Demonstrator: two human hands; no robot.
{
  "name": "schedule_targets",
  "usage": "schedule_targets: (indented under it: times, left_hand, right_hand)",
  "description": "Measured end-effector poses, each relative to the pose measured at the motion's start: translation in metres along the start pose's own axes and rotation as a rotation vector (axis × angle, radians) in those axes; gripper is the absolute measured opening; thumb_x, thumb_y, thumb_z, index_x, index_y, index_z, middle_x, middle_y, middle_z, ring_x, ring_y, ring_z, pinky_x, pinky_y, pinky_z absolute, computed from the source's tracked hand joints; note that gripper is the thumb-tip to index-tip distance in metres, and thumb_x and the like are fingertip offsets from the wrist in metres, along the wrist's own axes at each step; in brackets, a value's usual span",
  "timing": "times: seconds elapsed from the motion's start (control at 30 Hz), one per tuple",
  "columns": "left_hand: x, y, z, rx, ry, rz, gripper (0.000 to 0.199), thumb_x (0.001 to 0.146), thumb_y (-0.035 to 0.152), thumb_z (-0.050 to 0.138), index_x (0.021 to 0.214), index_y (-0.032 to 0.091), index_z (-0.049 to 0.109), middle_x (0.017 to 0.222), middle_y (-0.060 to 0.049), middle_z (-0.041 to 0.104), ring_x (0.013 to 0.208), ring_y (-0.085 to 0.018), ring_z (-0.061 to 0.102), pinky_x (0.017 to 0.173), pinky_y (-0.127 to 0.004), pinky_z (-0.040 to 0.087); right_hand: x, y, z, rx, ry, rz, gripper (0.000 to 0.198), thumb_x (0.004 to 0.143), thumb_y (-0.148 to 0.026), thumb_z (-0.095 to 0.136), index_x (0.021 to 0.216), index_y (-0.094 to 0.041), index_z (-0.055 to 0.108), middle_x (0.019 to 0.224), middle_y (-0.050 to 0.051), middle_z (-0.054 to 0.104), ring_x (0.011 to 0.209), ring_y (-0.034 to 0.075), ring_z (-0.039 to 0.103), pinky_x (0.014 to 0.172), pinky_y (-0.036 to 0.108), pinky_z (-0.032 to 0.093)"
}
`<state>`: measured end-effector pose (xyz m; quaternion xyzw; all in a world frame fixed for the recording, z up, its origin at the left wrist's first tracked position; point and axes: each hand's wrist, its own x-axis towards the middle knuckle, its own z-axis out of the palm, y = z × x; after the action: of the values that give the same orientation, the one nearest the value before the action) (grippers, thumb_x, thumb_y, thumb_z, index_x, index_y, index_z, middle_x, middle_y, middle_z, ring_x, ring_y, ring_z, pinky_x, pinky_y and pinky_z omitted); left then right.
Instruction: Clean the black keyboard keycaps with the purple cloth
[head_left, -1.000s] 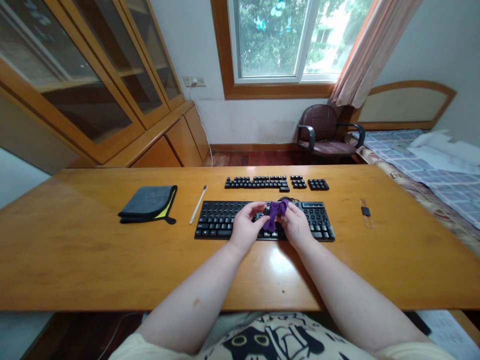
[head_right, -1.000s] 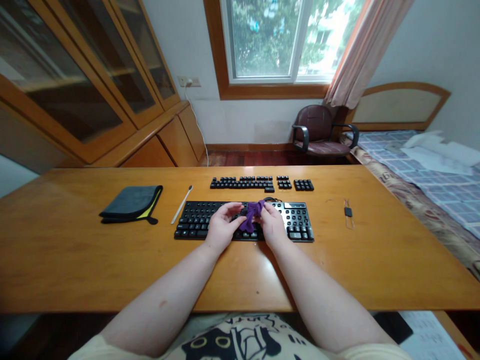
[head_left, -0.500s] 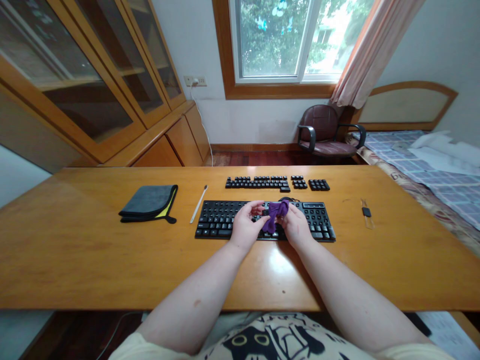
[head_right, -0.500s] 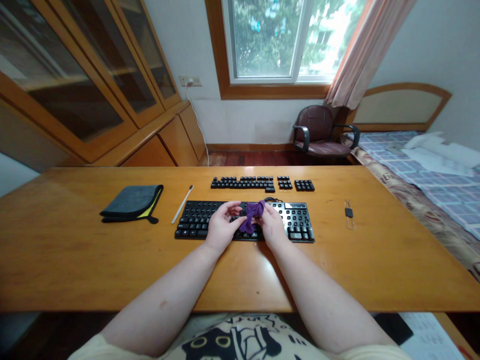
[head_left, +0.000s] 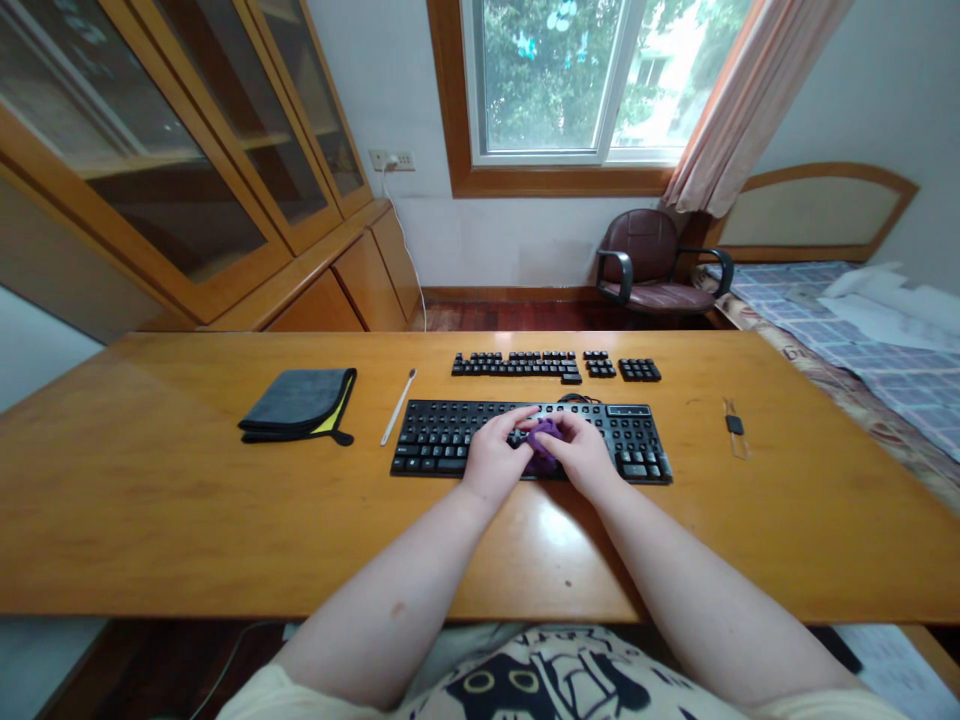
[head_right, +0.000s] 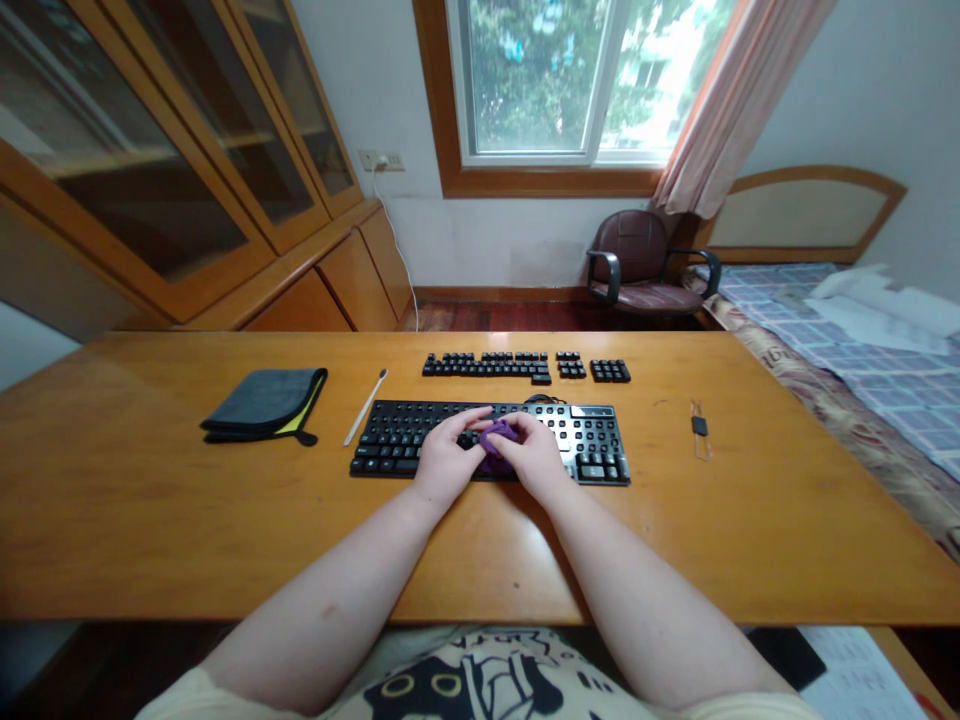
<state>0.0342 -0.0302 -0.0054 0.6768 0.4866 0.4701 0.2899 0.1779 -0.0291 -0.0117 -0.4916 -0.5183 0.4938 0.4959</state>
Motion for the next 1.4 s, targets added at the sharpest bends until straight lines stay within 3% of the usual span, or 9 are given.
schedule_targets:
  times: [0.2, 0.5, 0.67, 0.83, 1.0, 1.23, 1.4]
  left_hand:
    - [-0.002, -0.001, 0.001, 0.029, -0.037, 0.017, 0.035, 0.071, 0.01, 0.061, 0.102, 0.025, 0.065, 0.098, 0.0, 0.069, 0.089, -0.016, 0.065, 0.088, -0.032, 0.05]
    - [-0.002, -0.004, 0.006, -0.181, -0.038, -0.026, 0.031, 0.071, 0.014, 0.065, 0.101, 0.021, 0.065, 0.098, -0.004, 0.069, 0.088, -0.018, 0.065, 0.087, -0.035, 0.051]
    - [0.0, -0.006, 0.005, -0.145, 0.008, 0.02, 0.023, 0.074, 0.016, 0.062, 0.096, 0.021, 0.066, 0.094, -0.005, 0.066, 0.084, -0.016, 0.064, 0.082, -0.033, 0.053]
    - [0.001, -0.005, 0.003, -0.117, -0.007, 0.044, 0.016, 0.075, 0.018, 0.062, 0.09, 0.02, 0.067, 0.089, -0.004, 0.063, 0.081, -0.015, 0.062, 0.08, -0.032, 0.053]
    - [0.0, -0.006, 0.006, -0.166, -0.02, 0.002, 0.026, 0.07, 0.015, 0.066, 0.095, 0.021, 0.065, 0.092, -0.004, 0.06, 0.08, -0.015, 0.061, 0.079, -0.031, 0.053]
    - [0.004, -0.006, 0.006, -0.318, 0.013, -0.114, 0.025, 0.071, 0.015, 0.064, 0.095, 0.02, 0.068, 0.098, -0.006, 0.064, 0.085, -0.016, 0.063, 0.082, -0.033, 0.053]
    - [0.005, -0.004, 0.006, -0.447, -0.021, -0.207, 0.028, 0.07, 0.015, 0.065, 0.098, 0.018, 0.067, 0.097, -0.006, 0.068, 0.087, -0.017, 0.064, 0.084, -0.035, 0.052]
  right_hand:
    - [-0.004, -0.009, 0.001, -0.134, 0.044, 0.022, 0.017, 0.065, -0.032, 0.066, 0.074, -0.017, 0.065, 0.059, -0.001, 0.062, 0.053, 0.014, 0.055, 0.056, 0.027, 0.045]
    - [0.0, -0.002, 0.001, 0.112, 0.064, 0.076, 0.029, 0.067, -0.045, 0.067, 0.072, -0.017, 0.066, 0.054, 0.0, 0.061, 0.044, 0.012, 0.053, 0.044, 0.025, 0.044]
    - [0.002, 0.0, 0.002, 0.246, 0.089, 0.089, 0.03, 0.066, -0.046, 0.067, 0.07, -0.016, 0.064, 0.056, -0.001, 0.058, 0.047, 0.011, 0.051, 0.048, 0.025, 0.048]
    - [0.004, 0.004, -0.002, 0.163, 0.121, 0.027, 0.021, 0.067, -0.037, 0.068, 0.078, -0.019, 0.066, 0.069, 0.001, 0.064, 0.06, 0.014, 0.057, 0.06, 0.029, 0.051]
    - [0.001, 0.003, -0.003, -0.024, 0.122, -0.096, 0.012, 0.067, -0.03, 0.067, 0.073, -0.019, 0.067, 0.069, 0.002, 0.065, 0.066, 0.017, 0.058, 0.066, 0.031, 0.049]
    - [0.0, 0.005, -0.003, 0.208, 0.141, -0.042, 0.022, 0.072, -0.042, 0.063, 0.079, -0.021, 0.066, 0.074, 0.001, 0.063, 0.064, 0.017, 0.059, 0.062, 0.032, 0.052]
    - [0.001, 0.005, -0.003, 0.249, 0.147, -0.022, 0.025, 0.072, -0.045, 0.063, 0.08, -0.021, 0.066, 0.074, 0.001, 0.064, 0.063, 0.017, 0.059, 0.062, 0.033, 0.053]
